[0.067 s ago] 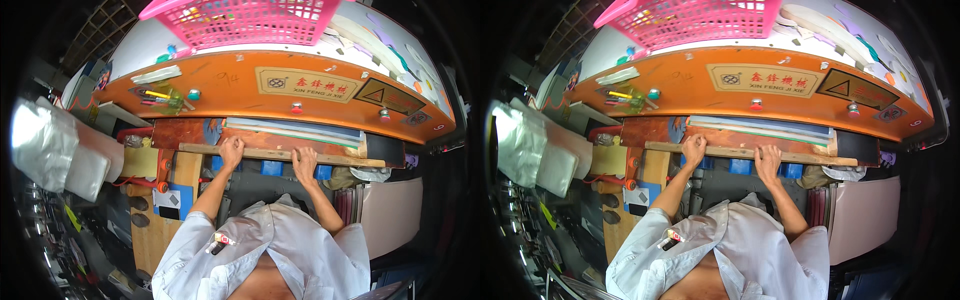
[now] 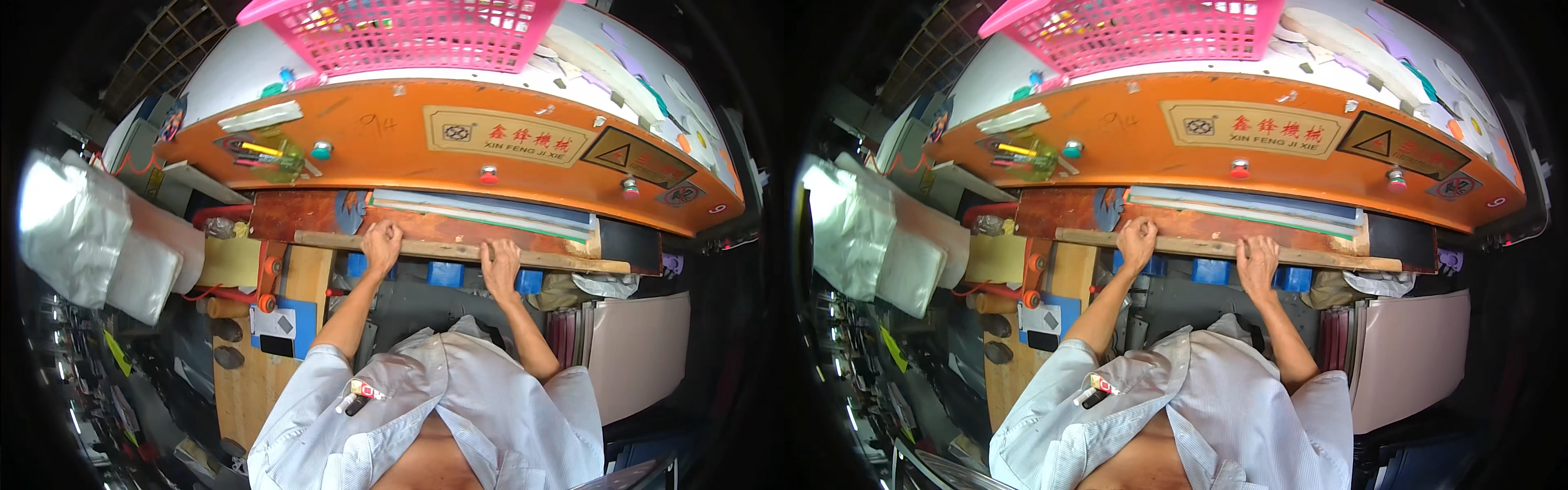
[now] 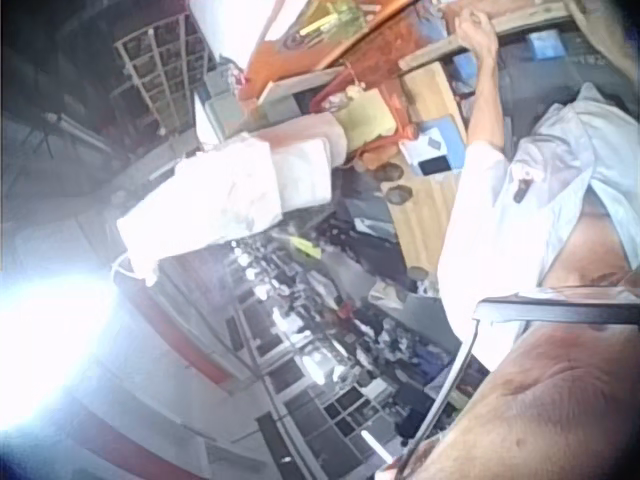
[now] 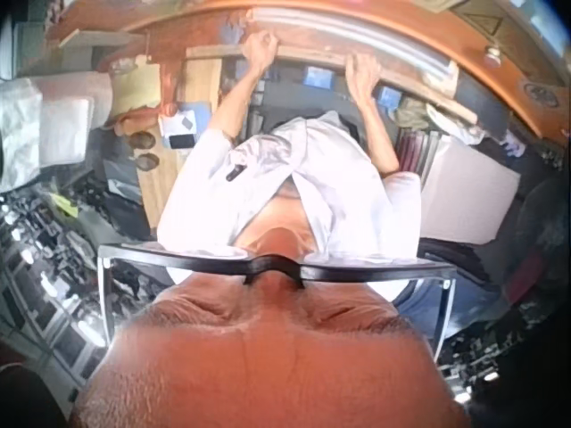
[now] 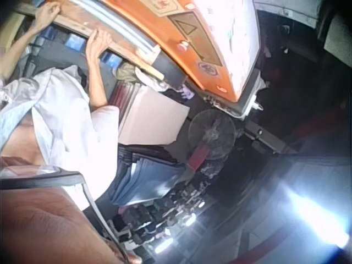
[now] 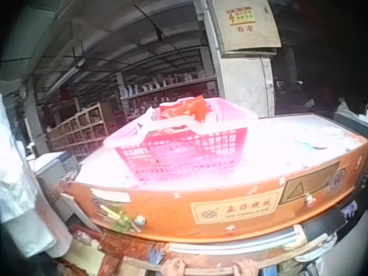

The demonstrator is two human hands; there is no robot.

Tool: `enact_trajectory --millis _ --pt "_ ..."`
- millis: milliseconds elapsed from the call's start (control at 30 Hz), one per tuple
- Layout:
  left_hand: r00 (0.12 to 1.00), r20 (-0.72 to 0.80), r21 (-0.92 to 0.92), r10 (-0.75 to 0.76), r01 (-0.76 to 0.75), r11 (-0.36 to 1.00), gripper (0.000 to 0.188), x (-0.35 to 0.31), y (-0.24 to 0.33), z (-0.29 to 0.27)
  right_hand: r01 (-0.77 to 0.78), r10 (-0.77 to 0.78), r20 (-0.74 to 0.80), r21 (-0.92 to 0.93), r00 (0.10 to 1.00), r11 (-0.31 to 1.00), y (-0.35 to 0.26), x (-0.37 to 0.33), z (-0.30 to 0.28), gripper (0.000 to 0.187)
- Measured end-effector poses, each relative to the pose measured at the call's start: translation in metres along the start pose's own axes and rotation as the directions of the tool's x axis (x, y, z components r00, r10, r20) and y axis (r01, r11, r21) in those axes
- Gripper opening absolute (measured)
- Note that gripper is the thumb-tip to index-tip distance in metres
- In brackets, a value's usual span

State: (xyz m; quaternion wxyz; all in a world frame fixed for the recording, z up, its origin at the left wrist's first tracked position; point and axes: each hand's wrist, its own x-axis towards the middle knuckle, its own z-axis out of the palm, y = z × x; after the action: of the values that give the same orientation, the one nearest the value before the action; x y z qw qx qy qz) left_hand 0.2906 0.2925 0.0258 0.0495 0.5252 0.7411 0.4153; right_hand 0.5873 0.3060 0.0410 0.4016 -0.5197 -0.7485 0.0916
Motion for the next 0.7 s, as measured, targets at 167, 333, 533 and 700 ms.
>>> enact_trajectory --millis 167,333,533,700 --pt "0.995 0.079 -0.025 -0.061 0.063 0.998 0.017 -0.016 -0.006 -0.007 -0.125 0.121 0.083 0.045 0.989 0.991 0.01 -0.018 0.001 0.022" --pt "0.993 0.115 -0.073 0.007 0.002 0.997 0.013 -0.056 -0.008 -0.036 -0.219 0.214 0.104 0.037 0.971 0.975 -0.015 -0.056 -0.009 0.019" --pt "0.997 -0.071 -0.259 0.031 -0.048 0.965 0.03 -0.047 0.007 -0.041 0.022 -0.025 0.042 0.063 0.999 0.998 -0.09 -0.017 0.041 0.05" --pt "0.963 -0.054 -0.468 -0.265 0.21 0.858 0.03 -0.066 0.009 -0.031 0.051 -0.074 0.287 0.087 0.955 0.995 -0.144 0.004 0.105 0.065"
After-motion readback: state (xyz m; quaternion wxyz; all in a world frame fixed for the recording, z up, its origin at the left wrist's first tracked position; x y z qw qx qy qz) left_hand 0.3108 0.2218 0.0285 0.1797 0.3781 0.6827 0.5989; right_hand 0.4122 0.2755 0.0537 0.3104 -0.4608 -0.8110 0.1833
